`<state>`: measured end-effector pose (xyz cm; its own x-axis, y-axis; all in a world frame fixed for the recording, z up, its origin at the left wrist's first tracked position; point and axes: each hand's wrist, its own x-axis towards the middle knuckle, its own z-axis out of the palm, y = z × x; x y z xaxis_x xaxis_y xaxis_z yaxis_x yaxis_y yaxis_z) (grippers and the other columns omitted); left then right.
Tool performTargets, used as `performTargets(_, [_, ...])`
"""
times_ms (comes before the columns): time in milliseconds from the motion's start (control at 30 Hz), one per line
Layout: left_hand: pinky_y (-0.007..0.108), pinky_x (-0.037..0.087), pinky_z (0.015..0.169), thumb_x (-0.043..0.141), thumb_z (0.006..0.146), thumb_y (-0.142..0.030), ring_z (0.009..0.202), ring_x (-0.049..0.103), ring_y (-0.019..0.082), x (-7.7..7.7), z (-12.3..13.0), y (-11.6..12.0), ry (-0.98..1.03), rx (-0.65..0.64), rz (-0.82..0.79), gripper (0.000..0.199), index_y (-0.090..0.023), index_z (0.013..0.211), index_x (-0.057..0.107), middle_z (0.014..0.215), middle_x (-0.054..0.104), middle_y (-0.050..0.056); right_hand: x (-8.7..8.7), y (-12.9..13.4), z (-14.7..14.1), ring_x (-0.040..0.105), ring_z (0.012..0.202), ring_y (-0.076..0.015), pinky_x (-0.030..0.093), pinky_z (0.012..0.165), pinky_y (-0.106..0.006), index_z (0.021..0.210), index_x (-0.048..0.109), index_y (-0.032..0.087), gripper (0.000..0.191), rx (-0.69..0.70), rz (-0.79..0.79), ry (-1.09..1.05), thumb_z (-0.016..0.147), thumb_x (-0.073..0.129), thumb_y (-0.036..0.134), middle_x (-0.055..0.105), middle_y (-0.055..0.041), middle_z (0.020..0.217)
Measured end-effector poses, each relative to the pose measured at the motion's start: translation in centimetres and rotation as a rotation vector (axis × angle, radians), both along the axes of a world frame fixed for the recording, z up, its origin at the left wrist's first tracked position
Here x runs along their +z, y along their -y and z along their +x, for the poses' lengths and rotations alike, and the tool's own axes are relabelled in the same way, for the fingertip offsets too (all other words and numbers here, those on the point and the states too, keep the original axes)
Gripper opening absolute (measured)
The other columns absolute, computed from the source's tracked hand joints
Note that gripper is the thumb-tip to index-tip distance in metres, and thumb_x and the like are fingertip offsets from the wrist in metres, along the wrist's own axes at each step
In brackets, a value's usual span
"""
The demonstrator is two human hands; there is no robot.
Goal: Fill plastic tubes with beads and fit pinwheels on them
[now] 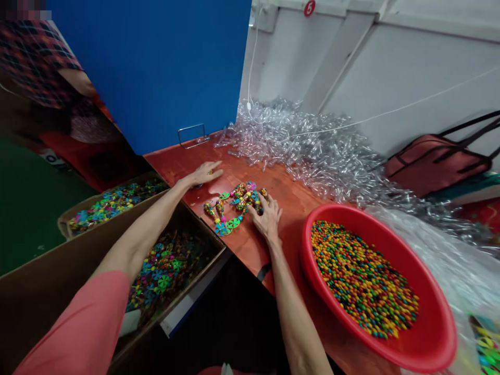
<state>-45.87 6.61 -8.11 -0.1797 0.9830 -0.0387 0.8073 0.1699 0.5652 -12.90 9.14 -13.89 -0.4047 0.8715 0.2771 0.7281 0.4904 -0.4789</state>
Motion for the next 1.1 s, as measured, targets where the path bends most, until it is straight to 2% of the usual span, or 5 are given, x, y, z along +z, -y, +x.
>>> performTargets(200, [0.078,0.003,0.121,0.038,0.095,-0.079,0.161,0.018,0.043,-0.6,5.0,-2.8,-0.042,-0.335,-0.060,0.079,-0.036,0.161,0.044,0.175,0.027,0.014,-0.2,2.6,-4.4,0.029,0.156,-0.0427,0.022,0.122,-0.072,0.159,0.048,0.031,0.076,-0.001,-0.003,0.016,0.094,0.052,0.071,0.034,-0.0119,0.171])
performTargets(467, [0.045,0.033,0.124,0.053,0.092,-0.071,0.144,0.049,0.029,-2.0,2.4,-0.6,-0.013,-0.476,0.079,0.069,-0.030,0.146,0.063,0.158,0.052,0.009,-0.3,5.9,-8.9,0.024,0.157,-0.0417,0.023,0.122,-0.070,0.159,0.042,0.027,0.078,-0.063,-0.034,-0.046,0.095,0.051,0.070,0.032,-0.0143,0.171])
performTargets(800, [0.053,0.040,0.122,0.062,0.092,-0.070,0.139,0.054,0.033,-3.1,-1.3,12.5,0.108,-0.369,0.269,0.066,-0.023,0.137,0.070,0.149,0.057,0.015,-0.4,13.5,-11.9,0.025,0.157,-0.0393,0.026,0.123,-0.068,0.162,0.036,0.026,0.076,0.134,-0.024,-0.108,0.099,0.050,0.065,0.033,-0.0151,0.169])
performTargets(933, [0.058,0.037,0.124,0.063,0.095,-0.064,0.146,0.048,0.033,-5.5,-0.8,20.0,0.134,-0.202,0.343,0.056,-0.023,0.132,0.071,0.154,0.054,0.015,-0.8,16.4,-12.2,0.026,0.156,-0.0402,0.027,0.123,-0.067,0.156,0.047,0.026,0.064,0.295,0.001,-0.110,0.100,0.055,0.055,0.034,-0.0144,0.169])
performTargets(1100, [0.056,0.037,0.125,0.061,0.095,-0.059,0.147,0.048,0.034,-9.2,-0.8,28.6,0.098,-0.098,0.100,0.053,-0.018,0.125,0.074,0.152,0.057,0.017,-1.6,18.1,-12.5,0.044,0.144,-0.0339,0.033,0.123,-0.059,0.142,0.062,0.021,0.043,0.549,-0.008,-0.130,0.103,0.055,0.037,0.052,-0.0168,0.154])
